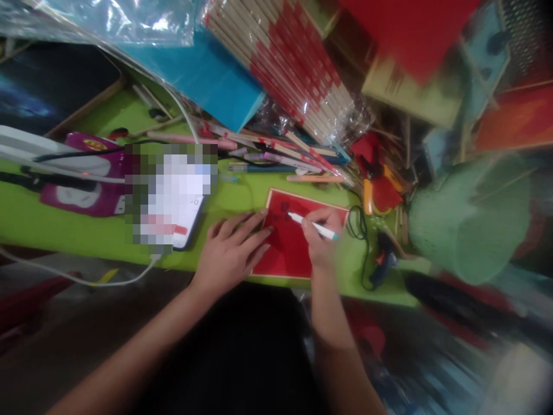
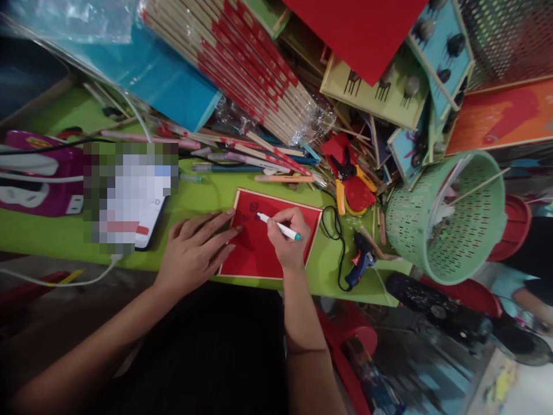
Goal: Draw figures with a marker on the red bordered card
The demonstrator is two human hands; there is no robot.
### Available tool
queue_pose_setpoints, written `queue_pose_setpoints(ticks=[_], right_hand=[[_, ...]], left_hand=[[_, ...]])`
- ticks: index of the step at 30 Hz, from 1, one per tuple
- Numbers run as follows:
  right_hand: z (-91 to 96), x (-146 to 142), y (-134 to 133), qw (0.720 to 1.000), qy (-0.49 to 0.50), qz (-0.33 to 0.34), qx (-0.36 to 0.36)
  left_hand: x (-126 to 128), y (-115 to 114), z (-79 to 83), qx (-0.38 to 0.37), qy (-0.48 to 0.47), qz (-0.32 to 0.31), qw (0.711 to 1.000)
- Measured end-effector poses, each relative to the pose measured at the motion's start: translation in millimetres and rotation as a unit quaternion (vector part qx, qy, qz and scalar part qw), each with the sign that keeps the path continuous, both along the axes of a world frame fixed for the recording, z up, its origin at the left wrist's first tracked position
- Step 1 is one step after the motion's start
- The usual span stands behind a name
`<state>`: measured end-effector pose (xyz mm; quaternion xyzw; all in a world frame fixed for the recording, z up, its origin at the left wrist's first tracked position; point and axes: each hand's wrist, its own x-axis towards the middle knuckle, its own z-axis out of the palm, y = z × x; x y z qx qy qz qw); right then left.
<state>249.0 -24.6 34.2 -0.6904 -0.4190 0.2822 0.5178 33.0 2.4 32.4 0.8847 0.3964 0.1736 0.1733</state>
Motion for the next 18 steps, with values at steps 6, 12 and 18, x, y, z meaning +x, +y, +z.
queue_pose_setpoints(ticks=[6, 12, 18], right_hand=[[1.7, 0.5, 0.3, 1.0, -0.016, 0.007, -0.007], [-0.1, 2.1, -2.1, 1.0, -0.019, 0.013, -0.022], [0.3, 2.1, -2.1, 1.0, -0.01, 0.014, -0.02]], left_hand=[[-0.7, 0.4, 0.5, 0.002, 0.004, -0.002, 1.0], [-1.3, -0.5, -1.0, -0.006, 0.003, -0.004, 1.0], [-1.2, -0.1, -1.7, -0.013, -0.004, -0.004, 1.0]])
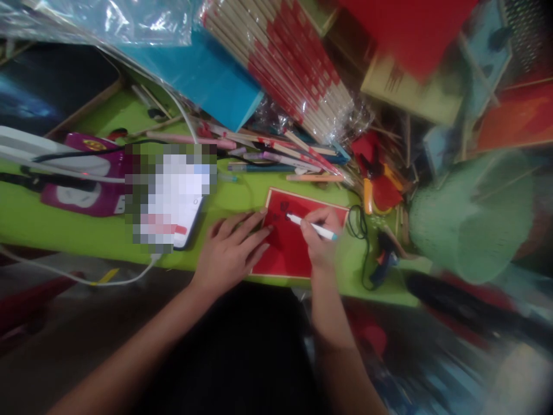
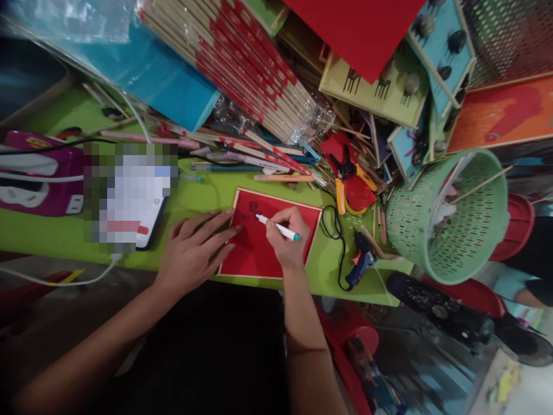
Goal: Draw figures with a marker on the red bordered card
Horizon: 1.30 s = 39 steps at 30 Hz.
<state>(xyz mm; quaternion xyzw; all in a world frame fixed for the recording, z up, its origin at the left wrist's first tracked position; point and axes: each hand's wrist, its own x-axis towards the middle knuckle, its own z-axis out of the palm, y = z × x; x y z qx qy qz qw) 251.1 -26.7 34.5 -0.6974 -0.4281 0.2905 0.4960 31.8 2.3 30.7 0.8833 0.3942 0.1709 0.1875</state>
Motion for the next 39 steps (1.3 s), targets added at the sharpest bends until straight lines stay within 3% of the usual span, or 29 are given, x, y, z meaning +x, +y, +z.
queue_pose_setpoints(ticks=[7, 13, 19, 25, 39], right_hand=[[-1.6, 0.6, 0.0, 0.999, 0.026, -0.006, 0.026], [0.0, -2.1, -0.3, 0.999, 0.024, -0.001, 0.043], [-4.4, -4.1, -5.5, 0.998, 0.033, 0.046, 0.008], [-7.1, -3.6, -7.2, 0.998, 0.026, 0.052, -0.003], [-5.9, -4.1, -6.6, 0.998, 0.01, 0.069, -0.004]], left_hand=[[-0.3, -0.8, -0.7, -0.034, -0.013, 0.011, 0.999], [0.4, -0.5, 0.3, 0.002, -0.006, 0.006, 1.0], [1.2, 0.6, 1.2, 0.001, -0.007, 0.004, 1.0], [0.8, 1.5, 1.6, 0.022, 0.001, -0.002, 1.0], [0.1, -1.1, -1.0, -0.01, -0.002, 0.007, 1.0]])
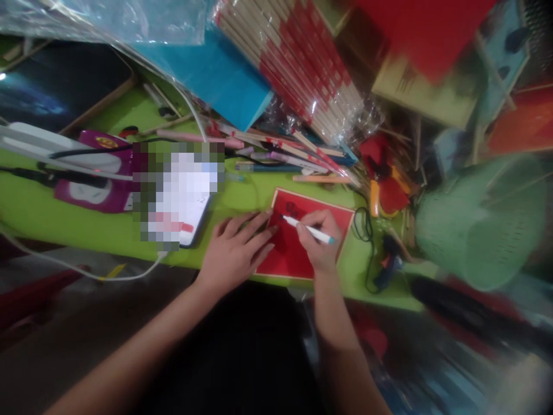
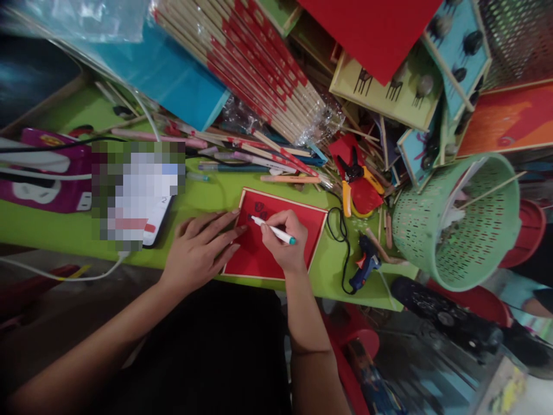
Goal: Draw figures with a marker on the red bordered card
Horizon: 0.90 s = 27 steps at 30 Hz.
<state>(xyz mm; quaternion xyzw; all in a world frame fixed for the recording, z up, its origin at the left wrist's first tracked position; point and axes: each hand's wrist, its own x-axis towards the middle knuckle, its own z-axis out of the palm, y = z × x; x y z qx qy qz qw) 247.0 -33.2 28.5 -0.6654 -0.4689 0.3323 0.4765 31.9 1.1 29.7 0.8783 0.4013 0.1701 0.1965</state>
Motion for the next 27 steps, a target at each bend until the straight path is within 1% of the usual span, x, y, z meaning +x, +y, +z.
queue_pose_setpoints(ticks=[7, 13, 19, 27], right_hand=[[4.1, -1.8, 4.5, 1.0, -0.004, -0.006, 0.019], [6.2, -2.1, 6.1, 1.0, -0.018, -0.014, 0.011], [2.7, -1.3, 3.7, 1.0, -0.016, -0.017, 0.004], [-1.9, -0.4, 0.7, 1.0, 0.017, -0.012, 0.006]], left_hand=[[0.5, 0.4, -0.1, 0.01, -0.007, 0.001, 1.0], [-0.1, 0.4, -1.1, 0.006, -0.007, -0.001, 1.0], [0.1, 0.9, 0.6, 0.022, 0.004, -0.003, 1.0], [0.8, 1.9, 2.8, 0.035, 0.002, -0.005, 0.999]])
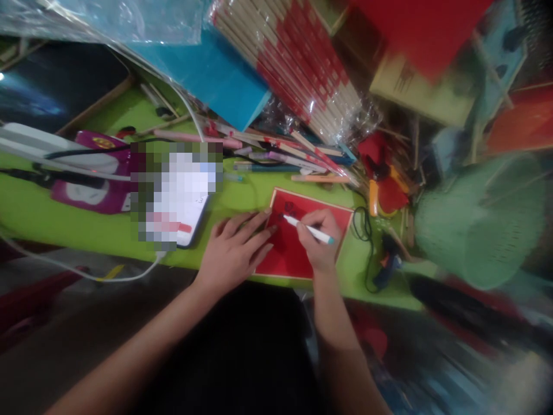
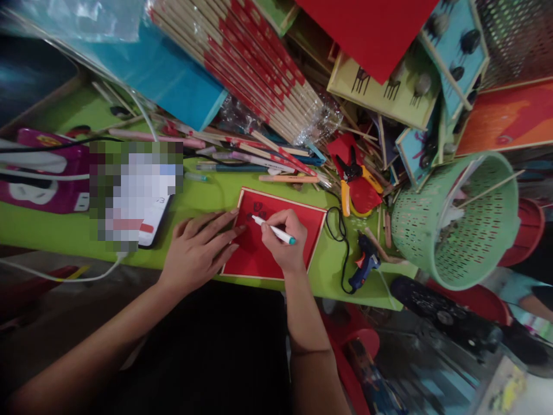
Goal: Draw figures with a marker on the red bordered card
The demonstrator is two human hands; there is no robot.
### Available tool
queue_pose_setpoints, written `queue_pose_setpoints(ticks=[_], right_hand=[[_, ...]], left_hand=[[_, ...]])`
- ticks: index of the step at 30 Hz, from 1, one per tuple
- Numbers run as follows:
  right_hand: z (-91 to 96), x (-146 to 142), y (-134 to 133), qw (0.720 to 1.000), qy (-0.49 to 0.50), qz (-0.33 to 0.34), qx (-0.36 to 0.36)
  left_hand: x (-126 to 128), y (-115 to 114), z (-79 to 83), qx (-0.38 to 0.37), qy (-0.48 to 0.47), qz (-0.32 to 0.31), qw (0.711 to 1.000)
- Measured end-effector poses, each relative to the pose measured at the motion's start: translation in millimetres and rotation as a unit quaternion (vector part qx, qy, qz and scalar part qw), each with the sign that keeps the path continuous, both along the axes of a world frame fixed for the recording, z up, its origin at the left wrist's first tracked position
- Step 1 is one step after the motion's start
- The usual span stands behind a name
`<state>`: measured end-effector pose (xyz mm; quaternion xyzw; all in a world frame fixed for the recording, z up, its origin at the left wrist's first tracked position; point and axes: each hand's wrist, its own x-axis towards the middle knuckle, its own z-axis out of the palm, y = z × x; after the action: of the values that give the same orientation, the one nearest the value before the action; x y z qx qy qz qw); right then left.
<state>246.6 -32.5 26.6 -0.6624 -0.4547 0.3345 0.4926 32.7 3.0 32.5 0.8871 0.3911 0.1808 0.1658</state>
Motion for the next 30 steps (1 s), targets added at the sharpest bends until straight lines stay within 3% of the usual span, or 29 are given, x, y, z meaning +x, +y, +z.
queue_pose_setpoints(ticks=[7, 14, 25, 30], right_hand=[[2.5, 0.8, 0.2, 1.0, -0.013, 0.006, -0.013], [-0.8, 1.6, 1.4, 0.999, 0.025, -0.016, 0.026], [2.1, 0.7, 1.4, 1.0, -0.008, -0.009, -0.001], [3.2, -0.8, 2.9, 1.0, -0.024, -0.014, -0.012]], left_hand=[[0.3, 0.6, -0.5, -0.004, -0.002, 0.002, 1.0], [0.1, -0.9, -1.8, -0.012, 0.0, 0.004, 1.0], [-1.4, -3.0, -3.5, -0.064, -0.015, 0.012, 0.998], [-0.6, -2.3, -2.0, -0.046, -0.009, 0.011, 0.999]])
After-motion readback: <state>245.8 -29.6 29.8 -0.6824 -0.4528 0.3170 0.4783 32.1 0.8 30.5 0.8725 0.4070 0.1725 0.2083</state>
